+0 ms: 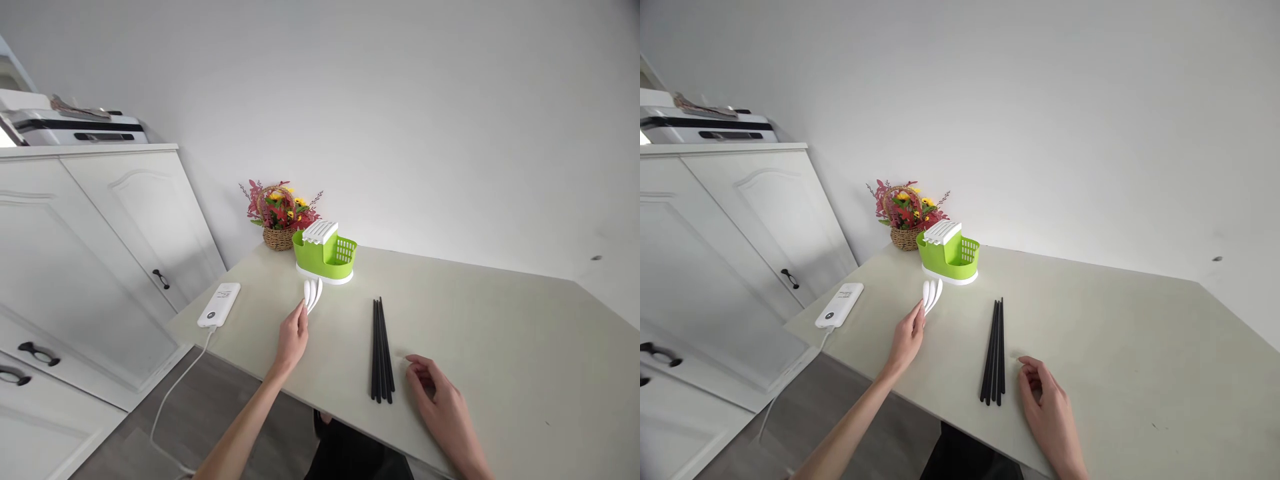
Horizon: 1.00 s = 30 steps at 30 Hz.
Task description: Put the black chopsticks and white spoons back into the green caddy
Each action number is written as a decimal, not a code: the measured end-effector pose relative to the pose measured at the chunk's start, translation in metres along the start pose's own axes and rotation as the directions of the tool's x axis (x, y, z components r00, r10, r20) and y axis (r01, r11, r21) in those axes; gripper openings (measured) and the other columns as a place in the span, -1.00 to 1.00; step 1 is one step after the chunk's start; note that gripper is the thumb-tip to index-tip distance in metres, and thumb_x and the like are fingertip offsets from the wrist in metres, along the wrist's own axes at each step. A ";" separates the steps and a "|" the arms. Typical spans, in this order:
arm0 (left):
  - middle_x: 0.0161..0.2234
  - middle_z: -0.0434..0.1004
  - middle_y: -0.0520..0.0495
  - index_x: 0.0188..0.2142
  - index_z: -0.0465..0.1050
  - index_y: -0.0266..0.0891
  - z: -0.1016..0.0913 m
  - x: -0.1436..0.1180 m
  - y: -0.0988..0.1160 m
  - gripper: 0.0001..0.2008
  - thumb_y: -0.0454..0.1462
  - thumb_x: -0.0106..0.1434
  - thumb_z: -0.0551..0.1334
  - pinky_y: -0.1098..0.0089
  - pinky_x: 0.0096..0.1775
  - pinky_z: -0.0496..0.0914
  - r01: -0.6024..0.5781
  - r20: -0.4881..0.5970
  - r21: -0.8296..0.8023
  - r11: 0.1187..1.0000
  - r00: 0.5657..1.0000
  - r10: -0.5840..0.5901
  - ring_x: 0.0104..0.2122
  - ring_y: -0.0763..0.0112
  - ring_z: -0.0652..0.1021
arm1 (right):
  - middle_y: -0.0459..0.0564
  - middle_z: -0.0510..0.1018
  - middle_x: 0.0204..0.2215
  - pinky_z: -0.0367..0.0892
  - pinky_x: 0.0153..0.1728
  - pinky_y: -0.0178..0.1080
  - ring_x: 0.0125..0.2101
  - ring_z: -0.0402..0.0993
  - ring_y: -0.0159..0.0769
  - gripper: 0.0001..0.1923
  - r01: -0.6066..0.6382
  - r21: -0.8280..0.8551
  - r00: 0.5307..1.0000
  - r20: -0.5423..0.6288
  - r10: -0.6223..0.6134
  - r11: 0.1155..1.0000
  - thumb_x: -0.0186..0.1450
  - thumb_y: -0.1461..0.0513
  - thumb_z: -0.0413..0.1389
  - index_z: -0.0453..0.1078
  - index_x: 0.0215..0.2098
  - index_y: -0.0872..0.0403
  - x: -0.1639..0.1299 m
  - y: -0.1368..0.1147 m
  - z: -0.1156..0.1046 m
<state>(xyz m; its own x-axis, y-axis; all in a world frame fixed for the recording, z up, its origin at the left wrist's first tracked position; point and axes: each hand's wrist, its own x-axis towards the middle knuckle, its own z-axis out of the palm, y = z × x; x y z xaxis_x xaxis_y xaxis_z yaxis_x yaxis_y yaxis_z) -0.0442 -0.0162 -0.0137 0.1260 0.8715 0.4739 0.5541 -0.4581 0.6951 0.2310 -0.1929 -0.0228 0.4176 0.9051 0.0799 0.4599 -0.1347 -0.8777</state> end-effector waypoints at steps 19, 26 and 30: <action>-0.04 0.68 -0.25 0.15 0.47 -0.23 -0.002 -0.001 0.006 -0.56 -0.02 0.51 0.07 0.29 -0.12 0.54 0.023 -0.021 -0.029 0.999 0.999 -0.024 -0.11 0.15 0.68 | 0.02 0.65 -0.15 0.47 -0.22 -0.20 -0.23 0.60 -0.19 -0.55 -0.034 -0.041 0.999 0.002 0.034 0.999 0.34 -0.15 0.01 0.45 -0.04 -0.06 0.001 0.002 0.001; -0.09 0.70 -0.21 0.13 0.47 -0.24 -0.003 -0.002 0.008 -0.56 0.00 0.48 0.11 0.29 -0.14 0.53 0.021 -0.007 -0.021 1.000 1.000 -0.022 -0.18 0.17 0.68 | 0.02 0.65 -0.15 0.47 -0.23 -0.22 -0.22 0.60 -0.19 -0.54 -0.036 -0.041 0.999 0.002 0.036 0.999 0.34 -0.15 0.02 0.45 -0.03 -0.06 0.000 0.001 0.001; -0.09 0.70 -0.20 0.13 0.49 -0.23 -0.004 -0.002 0.010 -0.55 0.01 0.49 0.10 0.27 -0.12 0.54 0.042 0.020 -0.033 0.999 0.999 -0.041 -0.17 0.16 0.69 | 0.00 0.65 -0.17 0.46 -0.22 -0.22 -0.22 0.60 -0.19 -0.54 -0.040 -0.053 0.999 0.013 0.041 0.998 0.34 -0.15 0.00 0.45 -0.03 -0.06 0.000 0.000 0.000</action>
<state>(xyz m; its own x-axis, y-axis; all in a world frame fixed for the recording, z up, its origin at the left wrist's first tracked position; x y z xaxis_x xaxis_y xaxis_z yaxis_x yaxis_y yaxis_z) -0.0420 -0.0237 -0.0055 0.1192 0.8931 0.4338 0.5312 -0.4265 0.7320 0.2308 -0.1933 -0.0224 0.4257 0.9041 0.0374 0.4832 -0.1922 -0.8541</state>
